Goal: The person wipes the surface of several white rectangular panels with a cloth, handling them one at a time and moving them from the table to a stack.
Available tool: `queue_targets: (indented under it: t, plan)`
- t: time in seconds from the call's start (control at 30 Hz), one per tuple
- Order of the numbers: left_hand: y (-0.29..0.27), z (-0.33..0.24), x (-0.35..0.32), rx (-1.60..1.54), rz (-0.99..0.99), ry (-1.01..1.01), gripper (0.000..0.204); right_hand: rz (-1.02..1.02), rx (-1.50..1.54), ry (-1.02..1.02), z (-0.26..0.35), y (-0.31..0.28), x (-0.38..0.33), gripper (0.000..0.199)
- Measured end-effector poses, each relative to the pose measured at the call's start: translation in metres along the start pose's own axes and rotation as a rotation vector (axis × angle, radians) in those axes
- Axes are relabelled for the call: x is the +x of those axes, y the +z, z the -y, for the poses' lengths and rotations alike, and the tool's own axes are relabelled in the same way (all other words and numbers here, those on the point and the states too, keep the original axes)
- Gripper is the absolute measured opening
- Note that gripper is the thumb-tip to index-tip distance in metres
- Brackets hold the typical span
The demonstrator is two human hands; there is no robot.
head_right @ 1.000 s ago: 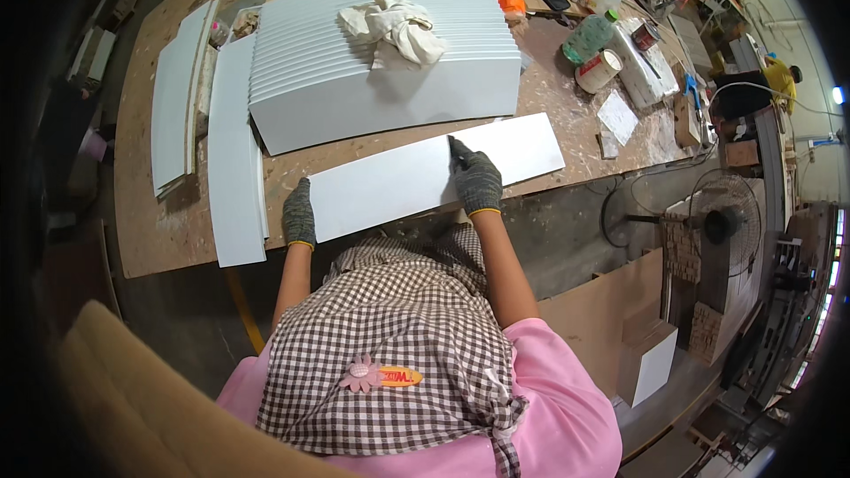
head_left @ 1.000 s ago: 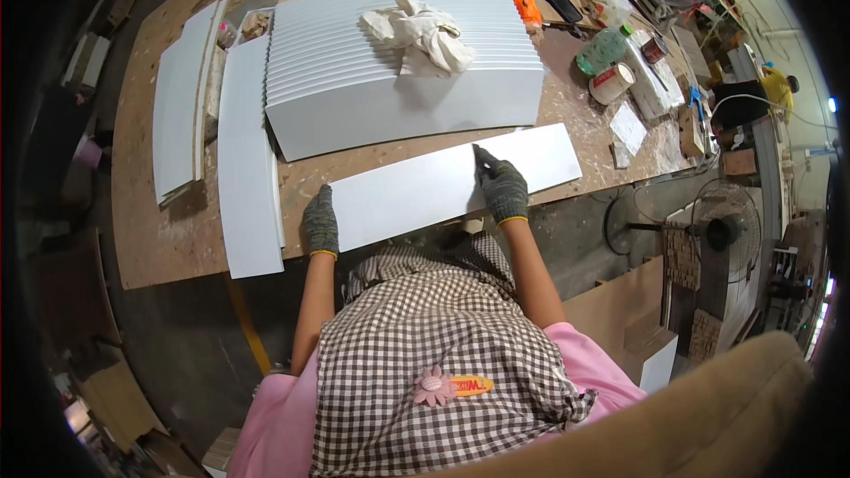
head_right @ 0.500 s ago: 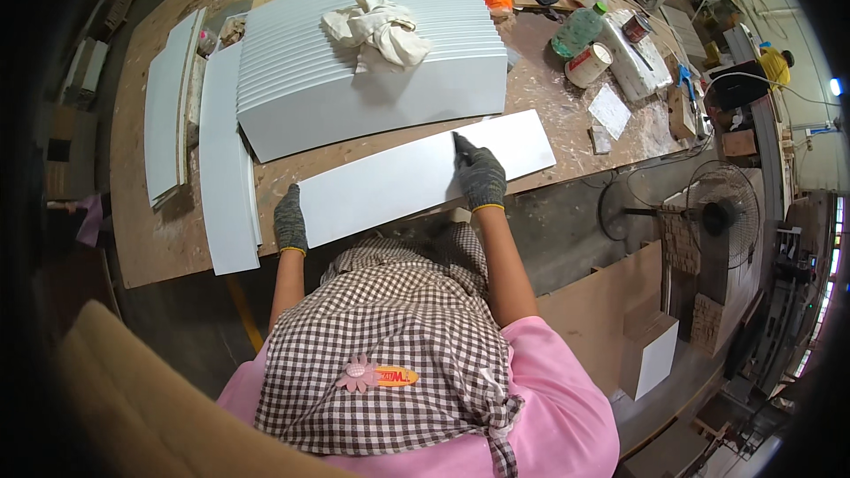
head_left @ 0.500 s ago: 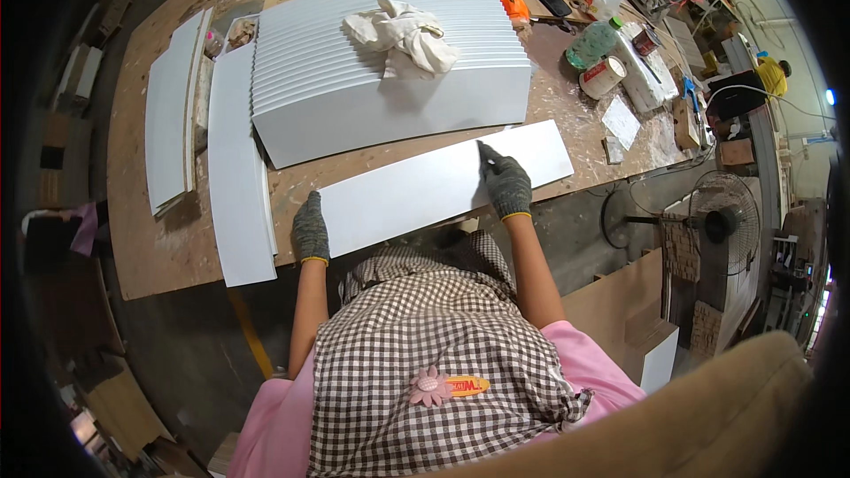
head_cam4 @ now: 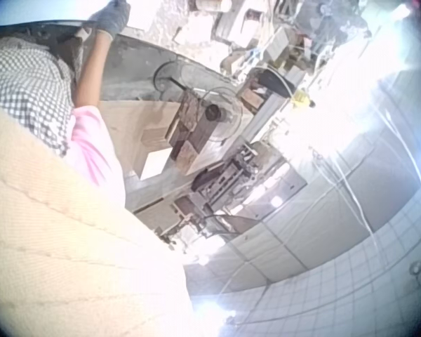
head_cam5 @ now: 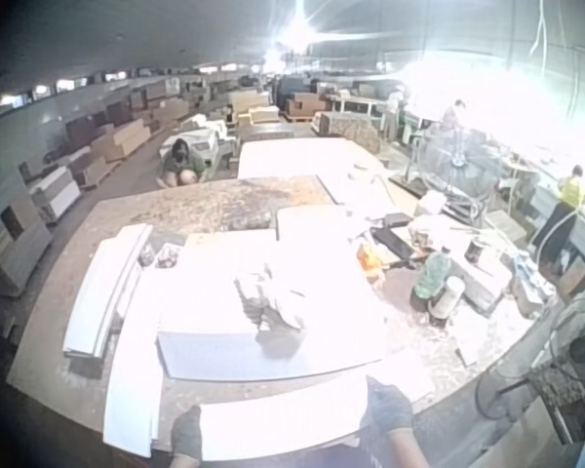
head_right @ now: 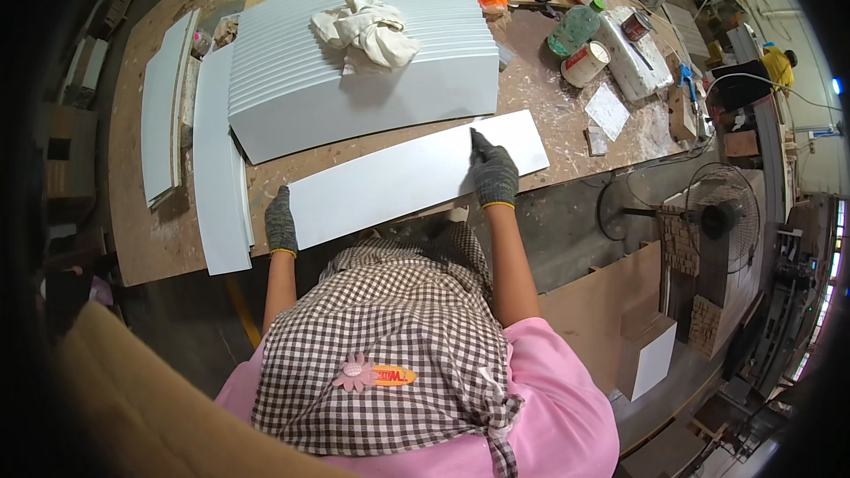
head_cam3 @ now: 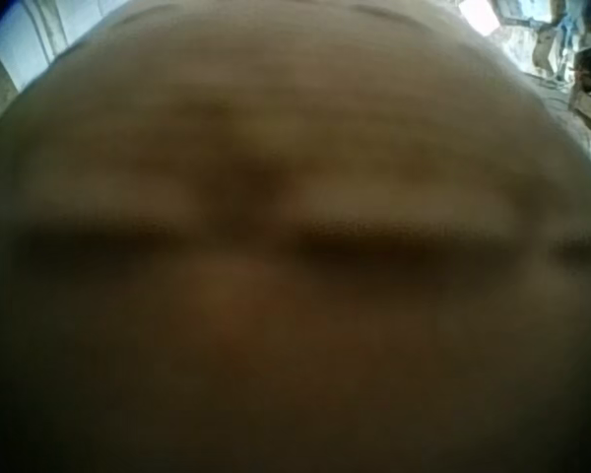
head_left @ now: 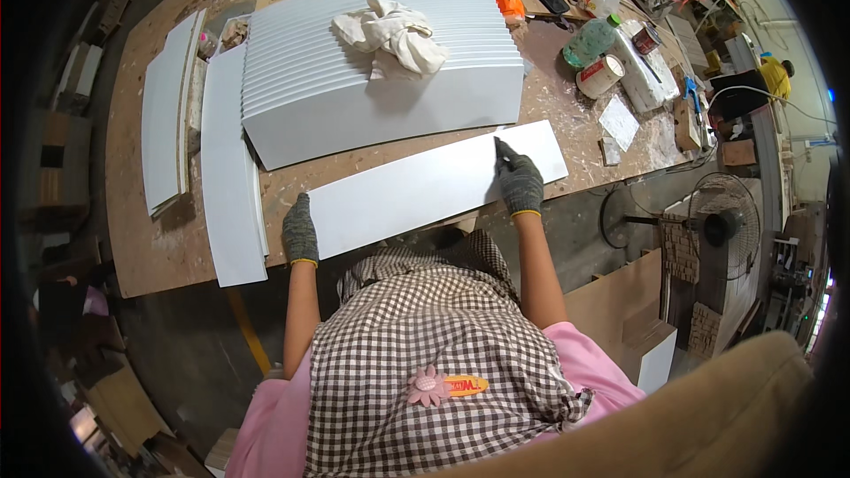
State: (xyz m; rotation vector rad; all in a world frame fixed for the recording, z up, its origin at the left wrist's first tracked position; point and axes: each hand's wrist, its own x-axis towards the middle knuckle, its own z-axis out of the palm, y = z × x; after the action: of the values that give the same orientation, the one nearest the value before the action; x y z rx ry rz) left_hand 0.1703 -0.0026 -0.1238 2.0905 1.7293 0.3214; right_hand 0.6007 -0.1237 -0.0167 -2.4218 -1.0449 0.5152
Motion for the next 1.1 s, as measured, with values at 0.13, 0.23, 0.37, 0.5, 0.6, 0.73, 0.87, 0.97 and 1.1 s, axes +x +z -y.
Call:
queue_targets:
  t: [0.13,0.23,0.37,0.5,0.6,0.73,0.87,0.97,1.1]
  plan:
    - [0.003,0.006,0.005,-0.294,0.061,-0.211,0.036,0.054,-0.020,-0.044,0.001,-0.003,0.001,0.039]
    - [0.002,0.000,0.006,-0.092,0.030,-0.090,0.034,-0.045,0.021,-0.019,-0.015,0.003,0.006,0.040]
    - [0.006,0.006,0.009,-0.292,0.068,-0.281,0.035,0.101,-0.145,-0.190,-0.004,0.004,0.003,0.039]
    - [0.005,0.006,0.007,-0.369,0.043,-0.246,0.034,-0.006,0.077,-0.016,-0.009,0.000,0.006,0.038]
    - [0.002,0.002,0.008,-0.273,0.049,-0.208,0.034,0.057,-0.053,-0.178,-0.002,0.004,0.001,0.038]
    - [0.005,0.008,0.009,-0.413,0.087,-0.322,0.035,0.143,-0.028,-0.022,0.009,0.002,-0.001,0.041]
    - [0.005,0.006,0.006,-0.335,0.044,-0.212,0.034,0.134,-0.009,-0.081,0.022,0.006,-0.012,0.042]
    - [-0.005,-0.013,0.006,0.018,0.012,-0.049,0.035,0.189,-0.141,-0.195,0.024,0.020,-0.014,0.041]
    - [-0.007,-0.012,0.004,-0.205,0.055,-0.246,0.037,0.105,-0.002,-0.098,0.032,0.020,-0.020,0.043]
